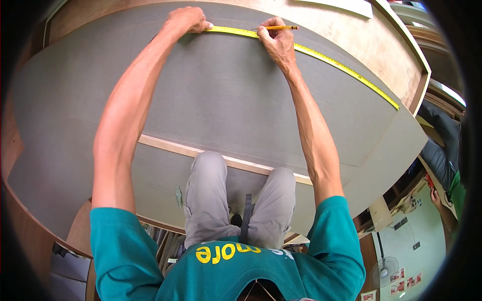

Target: The person measures a large grey panel with a tape measure, marks it with a pencil, aligns a wooden straightedge, and cuts along the edge with a utility knife.

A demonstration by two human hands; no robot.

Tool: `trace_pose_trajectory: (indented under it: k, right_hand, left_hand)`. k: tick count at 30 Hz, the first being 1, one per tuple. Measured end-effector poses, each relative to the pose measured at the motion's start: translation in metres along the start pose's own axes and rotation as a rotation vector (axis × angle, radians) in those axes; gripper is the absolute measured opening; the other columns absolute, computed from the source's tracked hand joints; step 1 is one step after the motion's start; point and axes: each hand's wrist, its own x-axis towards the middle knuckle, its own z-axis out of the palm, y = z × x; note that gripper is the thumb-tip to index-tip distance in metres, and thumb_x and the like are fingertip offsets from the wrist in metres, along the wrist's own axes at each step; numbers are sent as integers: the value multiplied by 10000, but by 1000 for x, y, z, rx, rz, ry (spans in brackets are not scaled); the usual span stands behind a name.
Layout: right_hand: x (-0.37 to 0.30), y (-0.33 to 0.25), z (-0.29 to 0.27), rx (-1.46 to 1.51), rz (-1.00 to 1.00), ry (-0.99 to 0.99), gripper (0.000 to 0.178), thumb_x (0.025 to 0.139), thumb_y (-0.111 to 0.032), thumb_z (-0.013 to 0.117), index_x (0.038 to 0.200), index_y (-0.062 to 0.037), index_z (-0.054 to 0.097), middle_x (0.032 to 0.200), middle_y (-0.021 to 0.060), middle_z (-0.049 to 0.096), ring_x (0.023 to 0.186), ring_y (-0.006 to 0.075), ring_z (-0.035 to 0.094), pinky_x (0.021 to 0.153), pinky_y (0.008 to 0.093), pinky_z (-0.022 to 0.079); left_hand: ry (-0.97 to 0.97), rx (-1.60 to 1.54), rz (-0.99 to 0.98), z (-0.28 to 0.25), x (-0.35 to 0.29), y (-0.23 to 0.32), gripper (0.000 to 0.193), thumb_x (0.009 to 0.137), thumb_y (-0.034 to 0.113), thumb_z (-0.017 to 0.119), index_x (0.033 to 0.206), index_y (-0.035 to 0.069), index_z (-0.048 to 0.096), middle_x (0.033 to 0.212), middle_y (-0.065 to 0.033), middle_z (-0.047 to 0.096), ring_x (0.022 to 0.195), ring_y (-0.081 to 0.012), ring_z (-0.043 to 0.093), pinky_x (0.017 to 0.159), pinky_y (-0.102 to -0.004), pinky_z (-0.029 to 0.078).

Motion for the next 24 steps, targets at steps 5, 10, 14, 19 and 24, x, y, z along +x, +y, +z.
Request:
trace_pose_trajectory:
  k: [5, 10, 14, 19, 24]
  right_hand:
    - [-2, 2, 5, -83, -12, 1, 194, 869, -208, 640, 885, -20, 592, 689, 42, 641, 635, 102, 602, 618, 282, 507]
    - [-2, -1, 4, -136, -8, 5, 198, 868, -212, 640, 873, -21, 589, 679, 53, 638, 623, 114, 597, 612, 289, 502]
    - [-3, -6, 6, -160, -5, -3, 198, 869, -212, 637, 877, -20, 588, 671, 65, 634, 615, 126, 596, 614, 293, 501]
    - [-3, -5, 8, -148, -5, 41, 193, 877, -209, 633, 879, -22, 589, 681, 70, 640, 626, 137, 600, 624, 306, 504]
    - [-5, -8, 12, -132, -6, 42, 179, 885, -193, 626, 888, -18, 588, 684, 73, 635, 631, 139, 590, 631, 314, 500]
  left_hand:
    - [44, 8, 36, 2, 0, -6, 395, 876, 440, 614, 929, 78, 762, 959, -162, 727, 937, -347, 688, 816, -452, 529]
    - [64, 6, 37, 2, 0, -4, 424, 874, 454, 621, 942, 59, 760, 978, -177, 723, 966, -354, 683, 832, -448, 525]
    - [37, 13, -18, 2, 0, -3, 437, 881, 483, 628, 1014, 84, 748, 1048, -153, 716, 1020, -327, 677, 877, -452, 526]
    - [-18, -39, -71, -7, -9, 6, 459, 896, 497, 637, 1156, 127, 719, 1163, -128, 695, 1091, -312, 662, 935, -472, 529]
    - [-35, -49, -64, 2, 0, 0, 455, 902, 496, 632, 1137, 117, 723, 1144, -120, 702, 1060, -313, 673, 920, -468, 535]
